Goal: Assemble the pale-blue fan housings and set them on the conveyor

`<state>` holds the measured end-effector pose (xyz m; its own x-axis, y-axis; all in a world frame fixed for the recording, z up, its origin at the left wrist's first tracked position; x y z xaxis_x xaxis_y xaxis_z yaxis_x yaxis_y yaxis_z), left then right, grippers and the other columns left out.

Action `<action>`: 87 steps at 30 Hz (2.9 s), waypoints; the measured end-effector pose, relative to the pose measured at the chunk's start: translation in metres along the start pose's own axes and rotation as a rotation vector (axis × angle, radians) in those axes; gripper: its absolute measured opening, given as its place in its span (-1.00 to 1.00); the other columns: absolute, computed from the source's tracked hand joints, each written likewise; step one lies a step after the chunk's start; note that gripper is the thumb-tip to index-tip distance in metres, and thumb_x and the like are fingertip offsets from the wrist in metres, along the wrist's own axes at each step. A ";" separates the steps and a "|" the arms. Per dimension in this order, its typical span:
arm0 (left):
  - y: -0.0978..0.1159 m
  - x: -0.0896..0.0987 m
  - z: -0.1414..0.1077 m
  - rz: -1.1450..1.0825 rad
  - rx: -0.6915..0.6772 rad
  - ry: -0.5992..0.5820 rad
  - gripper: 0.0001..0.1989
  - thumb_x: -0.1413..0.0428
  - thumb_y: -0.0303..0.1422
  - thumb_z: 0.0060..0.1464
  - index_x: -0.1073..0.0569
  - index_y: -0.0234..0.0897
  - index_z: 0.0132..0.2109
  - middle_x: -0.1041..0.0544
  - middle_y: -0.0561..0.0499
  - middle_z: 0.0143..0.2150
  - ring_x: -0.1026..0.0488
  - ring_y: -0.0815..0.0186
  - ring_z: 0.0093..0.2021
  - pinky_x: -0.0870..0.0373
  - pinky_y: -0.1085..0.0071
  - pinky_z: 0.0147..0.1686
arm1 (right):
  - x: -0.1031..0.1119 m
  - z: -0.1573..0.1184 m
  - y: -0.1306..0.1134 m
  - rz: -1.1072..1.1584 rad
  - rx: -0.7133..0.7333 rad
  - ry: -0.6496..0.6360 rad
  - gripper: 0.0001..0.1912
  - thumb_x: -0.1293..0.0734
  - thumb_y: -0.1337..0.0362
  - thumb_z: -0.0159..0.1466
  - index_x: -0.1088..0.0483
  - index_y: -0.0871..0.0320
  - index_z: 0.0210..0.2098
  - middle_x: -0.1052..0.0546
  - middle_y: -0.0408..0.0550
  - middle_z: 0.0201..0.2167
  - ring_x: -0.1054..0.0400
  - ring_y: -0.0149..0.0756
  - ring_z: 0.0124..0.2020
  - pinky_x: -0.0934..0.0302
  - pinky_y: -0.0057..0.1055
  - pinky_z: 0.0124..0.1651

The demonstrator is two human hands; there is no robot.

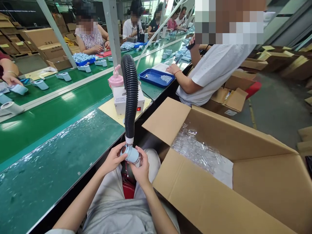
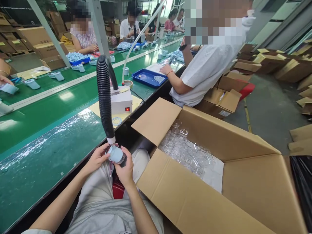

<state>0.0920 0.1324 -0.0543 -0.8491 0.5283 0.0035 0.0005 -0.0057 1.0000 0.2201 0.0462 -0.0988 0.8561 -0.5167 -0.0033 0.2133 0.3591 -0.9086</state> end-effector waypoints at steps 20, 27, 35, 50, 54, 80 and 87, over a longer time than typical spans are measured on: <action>0.058 -0.007 -0.091 -0.063 -0.278 -0.217 -0.43 -0.28 -0.16 0.18 -0.39 -0.02 0.30 -0.41 -0.25 0.34 -0.41 -0.06 0.31 -0.38 0.06 0.24 | 0.020 -0.012 -0.097 0.026 0.456 -0.201 -0.33 -0.30 0.60 0.26 -0.20 0.04 0.30 -0.57 0.15 0.06 -0.56 -0.05 0.05 -0.60 -0.08 -0.03; 0.071 -0.009 -0.098 -0.096 -0.285 -0.194 -0.43 -0.28 -0.14 0.17 -0.41 -0.07 0.30 -0.43 -0.26 0.32 -0.44 -0.09 0.27 -0.39 0.03 0.23 | 0.022 -0.010 -0.116 0.022 0.515 -0.236 -0.28 -0.34 0.60 0.26 -0.17 0.02 0.33 -0.54 0.13 0.07 -0.55 -0.07 0.04 -0.61 -0.09 -0.05; 0.046 -0.005 -0.078 0.014 -0.013 -0.022 -0.44 -0.21 -0.14 0.23 -0.39 -0.19 0.30 -0.47 -0.26 0.28 -0.48 0.01 0.21 -0.45 0.21 0.15 | 0.012 -0.019 -0.053 0.113 0.129 -0.104 -0.36 -0.53 0.46 0.12 -0.40 -0.01 0.16 -0.54 0.07 0.06 -0.50 -0.03 0.08 -0.48 -0.06 0.10; 0.036 -0.011 -0.002 0.566 0.009 -0.039 -0.65 -0.07 -0.25 0.21 -0.47 -0.37 0.06 -0.56 -0.13 -0.16 -0.46 0.16 -0.21 -0.41 0.23 -0.11 | -0.022 -0.013 0.026 0.510 -0.415 0.031 -0.20 -0.63 0.23 0.01 -0.40 0.10 0.21 -0.49 0.13 0.23 -0.41 -0.01 0.22 -0.28 -0.08 0.31; 0.044 -0.014 -0.004 0.612 0.009 -0.049 -0.64 -0.07 -0.28 0.21 -0.44 -0.36 0.09 -0.55 -0.15 -0.11 -0.47 0.16 -0.18 -0.42 0.21 -0.08 | -0.023 -0.009 0.022 0.683 -0.489 -0.016 -0.20 -0.57 -0.13 0.08 -0.46 0.10 0.21 -0.42 0.13 0.31 -0.31 0.05 0.31 -0.21 -0.04 0.36; 0.059 -0.015 -0.007 0.690 0.019 -0.075 -0.66 -0.08 -0.38 0.15 -0.45 -0.30 0.08 -0.58 -0.15 -0.05 -0.50 0.14 -0.14 -0.45 0.22 -0.08 | -0.042 -0.011 0.013 0.969 -0.827 0.061 -0.51 -0.49 0.01 0.18 -0.55 0.06 0.05 -0.63 0.07 0.05 -0.48 -0.01 0.10 -0.44 -0.11 0.02; 0.061 0.004 -0.041 0.362 -0.030 -0.055 -0.55 -0.12 -0.18 0.25 -0.41 -0.30 0.20 -0.54 -0.27 0.14 -0.52 0.06 0.03 -0.46 0.17 0.06 | -0.022 -0.010 -0.019 0.905 -0.802 0.007 -0.57 -0.54 0.05 0.15 -0.63 0.09 -0.04 -0.63 0.08 0.04 -0.50 0.04 0.08 -0.41 -0.08 0.11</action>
<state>0.0666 0.0989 0.0063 -0.7671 0.5324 0.3580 0.2792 -0.2254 0.9334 0.1921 0.0427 -0.0854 0.5419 -0.3327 -0.7718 -0.8164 0.0097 -0.5774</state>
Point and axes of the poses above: each hand's wrist, its own z-axis towards the middle knuckle, its own x-axis out of the back of the hand, y = z × x, the point moved 6 cm from there along z, towards the middle knuckle
